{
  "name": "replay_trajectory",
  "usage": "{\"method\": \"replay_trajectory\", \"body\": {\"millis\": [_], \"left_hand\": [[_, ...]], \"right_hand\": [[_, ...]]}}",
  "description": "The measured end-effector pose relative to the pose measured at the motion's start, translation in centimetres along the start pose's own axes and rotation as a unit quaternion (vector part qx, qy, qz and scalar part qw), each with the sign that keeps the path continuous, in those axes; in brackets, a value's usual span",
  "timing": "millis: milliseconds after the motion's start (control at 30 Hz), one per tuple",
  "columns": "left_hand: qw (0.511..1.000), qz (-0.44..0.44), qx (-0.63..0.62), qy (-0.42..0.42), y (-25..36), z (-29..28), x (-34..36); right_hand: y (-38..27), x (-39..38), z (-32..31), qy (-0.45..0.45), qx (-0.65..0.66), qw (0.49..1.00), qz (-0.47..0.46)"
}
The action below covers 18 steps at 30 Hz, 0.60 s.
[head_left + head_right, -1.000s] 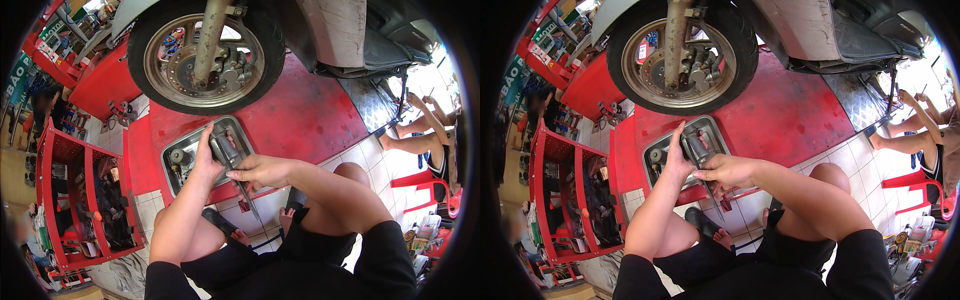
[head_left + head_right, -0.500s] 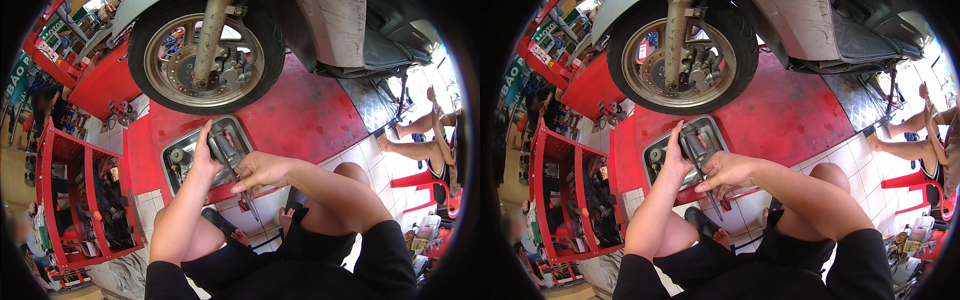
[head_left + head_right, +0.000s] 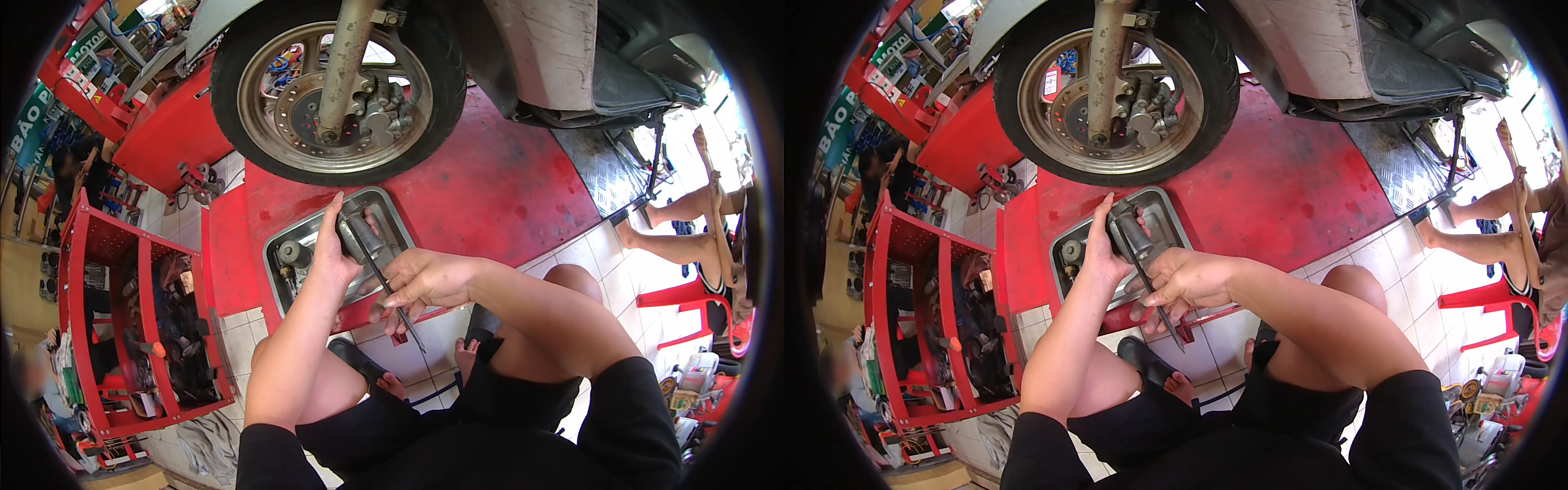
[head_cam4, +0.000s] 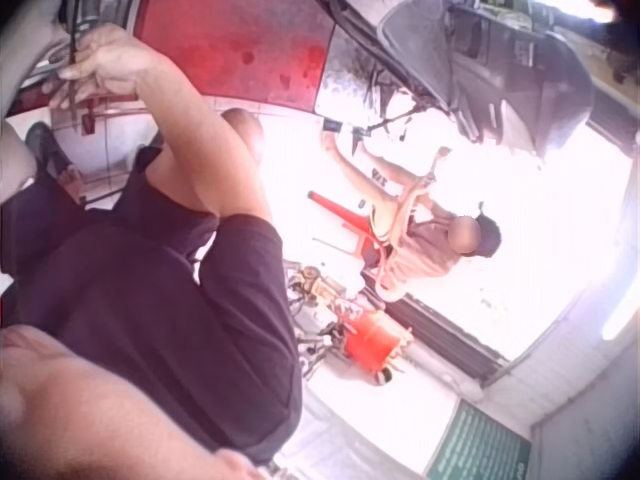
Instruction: The person sits on a low stool in a workshop and uses a screwdriver to disassemble a motorcycle starter motor placed in a metal tray. They remove screws and internal components, placing them into the tray, while another person sits nearby.
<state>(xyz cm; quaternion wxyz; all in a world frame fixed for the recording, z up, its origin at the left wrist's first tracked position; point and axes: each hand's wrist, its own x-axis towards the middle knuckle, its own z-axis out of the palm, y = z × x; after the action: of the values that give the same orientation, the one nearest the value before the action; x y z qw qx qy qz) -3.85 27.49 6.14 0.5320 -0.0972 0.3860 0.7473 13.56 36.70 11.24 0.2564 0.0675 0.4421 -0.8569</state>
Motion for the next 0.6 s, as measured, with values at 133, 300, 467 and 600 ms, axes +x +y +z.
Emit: {"method": "replay_trajectory", "body": {"millis": [133, 300, 467, 600], "left_hand": [[1.000, 0.002, 0.005, -0.009, -0.1, 0.0, 0.0], [1.000, 0.008, 0.000, -0.007, -0.1, 0.1, -0.2], [1.000, 0.014, -0.010, 0.016, 0.3, -0.5, 0.2], [1.000, 0.004, -0.014, 0.023, 0.3, -0.5, 0.1]], "right_hand": [[0.6, 0.2, -0.4, 0.015, 0.020, 1.000, 0.003], [1.1, 0.7, -0.2, 0.150, -0.114, 0.982, 0.010], [0.6, 0.6, -0.1, 0.150, -0.136, 0.979, -0.008], [0.6, 0.6, 0.0, 0.096, -0.026, 0.994, -0.046]]}}
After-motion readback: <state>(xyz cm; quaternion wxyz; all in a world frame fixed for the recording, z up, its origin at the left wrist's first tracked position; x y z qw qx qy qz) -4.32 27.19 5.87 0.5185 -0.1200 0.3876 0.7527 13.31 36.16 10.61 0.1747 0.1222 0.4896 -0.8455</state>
